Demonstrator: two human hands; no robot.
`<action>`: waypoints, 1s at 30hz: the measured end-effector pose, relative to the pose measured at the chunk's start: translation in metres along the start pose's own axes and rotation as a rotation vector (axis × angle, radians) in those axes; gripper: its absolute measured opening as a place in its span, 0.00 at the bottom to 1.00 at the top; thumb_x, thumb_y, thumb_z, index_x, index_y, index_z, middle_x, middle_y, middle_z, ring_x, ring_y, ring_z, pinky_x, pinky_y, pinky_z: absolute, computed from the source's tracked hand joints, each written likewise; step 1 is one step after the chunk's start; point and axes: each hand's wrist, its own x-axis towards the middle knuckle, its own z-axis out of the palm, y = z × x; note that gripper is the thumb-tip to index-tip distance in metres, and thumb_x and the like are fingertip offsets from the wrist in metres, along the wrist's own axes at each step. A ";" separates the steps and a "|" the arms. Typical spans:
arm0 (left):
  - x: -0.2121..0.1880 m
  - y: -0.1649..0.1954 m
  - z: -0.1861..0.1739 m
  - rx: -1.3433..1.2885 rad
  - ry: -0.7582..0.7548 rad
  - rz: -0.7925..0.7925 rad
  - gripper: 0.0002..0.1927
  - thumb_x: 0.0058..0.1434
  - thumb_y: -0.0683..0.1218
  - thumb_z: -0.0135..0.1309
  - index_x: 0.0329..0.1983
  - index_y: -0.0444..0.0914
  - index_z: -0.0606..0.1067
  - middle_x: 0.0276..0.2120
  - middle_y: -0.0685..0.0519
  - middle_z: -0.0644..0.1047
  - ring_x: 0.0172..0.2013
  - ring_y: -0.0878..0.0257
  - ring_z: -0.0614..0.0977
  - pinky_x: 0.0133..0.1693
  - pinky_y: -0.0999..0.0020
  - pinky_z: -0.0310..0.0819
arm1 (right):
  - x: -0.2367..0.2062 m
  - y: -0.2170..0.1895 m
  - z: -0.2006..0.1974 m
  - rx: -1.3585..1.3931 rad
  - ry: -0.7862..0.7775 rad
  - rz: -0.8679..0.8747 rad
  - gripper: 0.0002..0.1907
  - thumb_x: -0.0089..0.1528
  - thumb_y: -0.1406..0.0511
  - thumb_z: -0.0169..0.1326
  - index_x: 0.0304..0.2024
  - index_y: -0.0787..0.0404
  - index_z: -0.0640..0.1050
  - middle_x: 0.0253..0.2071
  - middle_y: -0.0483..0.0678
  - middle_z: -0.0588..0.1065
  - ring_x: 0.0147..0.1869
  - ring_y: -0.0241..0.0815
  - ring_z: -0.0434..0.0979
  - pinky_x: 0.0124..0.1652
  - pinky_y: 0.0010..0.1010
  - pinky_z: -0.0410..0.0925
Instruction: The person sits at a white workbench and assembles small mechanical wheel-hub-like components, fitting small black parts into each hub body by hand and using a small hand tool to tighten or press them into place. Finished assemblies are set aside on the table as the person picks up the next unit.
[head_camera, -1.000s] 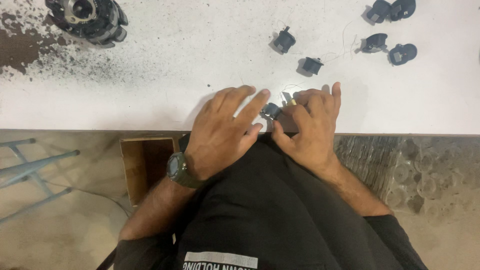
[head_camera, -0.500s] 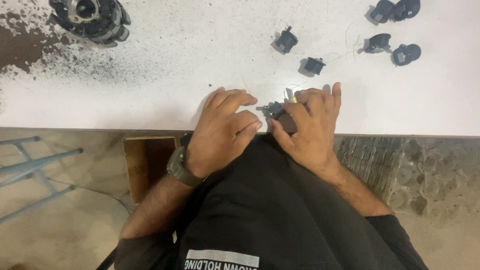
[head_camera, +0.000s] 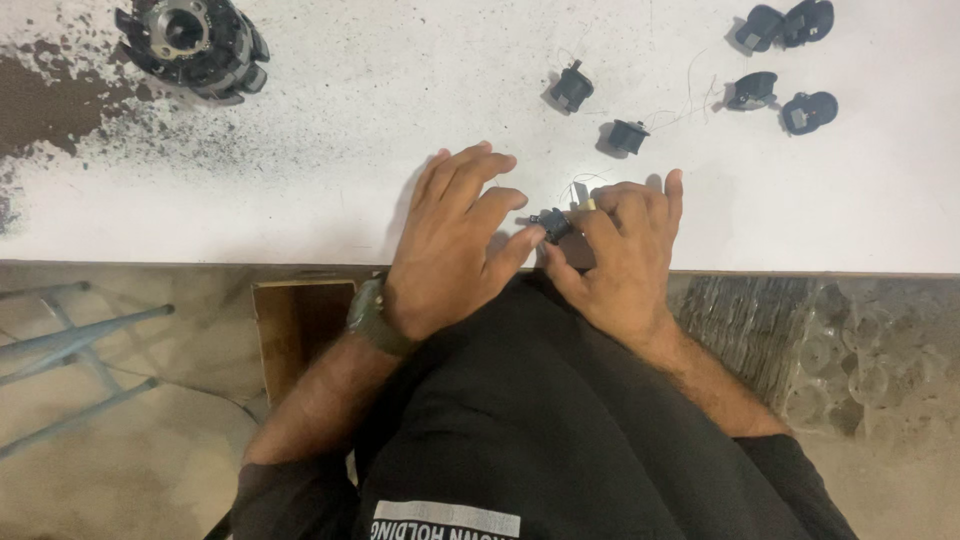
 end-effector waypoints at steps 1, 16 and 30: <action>0.002 -0.001 0.005 0.007 0.008 -0.003 0.11 0.64 0.47 0.63 0.43 0.37 0.76 0.57 0.44 0.73 0.66 0.46 0.69 0.67 0.39 0.55 | 0.001 0.000 0.001 0.001 0.005 0.000 0.21 0.52 0.60 0.71 0.43 0.61 0.79 0.48 0.53 0.68 0.60 0.57 0.66 0.71 0.72 0.46; -0.030 -0.004 -0.004 -0.092 0.102 0.026 0.16 0.61 0.48 0.67 0.47 0.37 0.75 0.58 0.45 0.72 0.59 0.49 0.74 0.63 0.46 0.65 | -0.008 0.008 -0.005 0.051 0.003 0.013 0.27 0.54 0.58 0.71 0.50 0.62 0.79 0.49 0.57 0.68 0.61 0.61 0.65 0.68 0.70 0.45; -0.029 -0.008 0.046 0.166 0.128 0.094 0.14 0.63 0.45 0.66 0.50 0.40 0.78 0.62 0.48 0.71 0.66 0.53 0.68 0.69 0.48 0.58 | -0.026 0.012 0.014 0.291 0.153 -0.102 0.14 0.58 0.75 0.62 0.43 0.62 0.74 0.41 0.51 0.75 0.58 0.55 0.76 0.74 0.63 0.51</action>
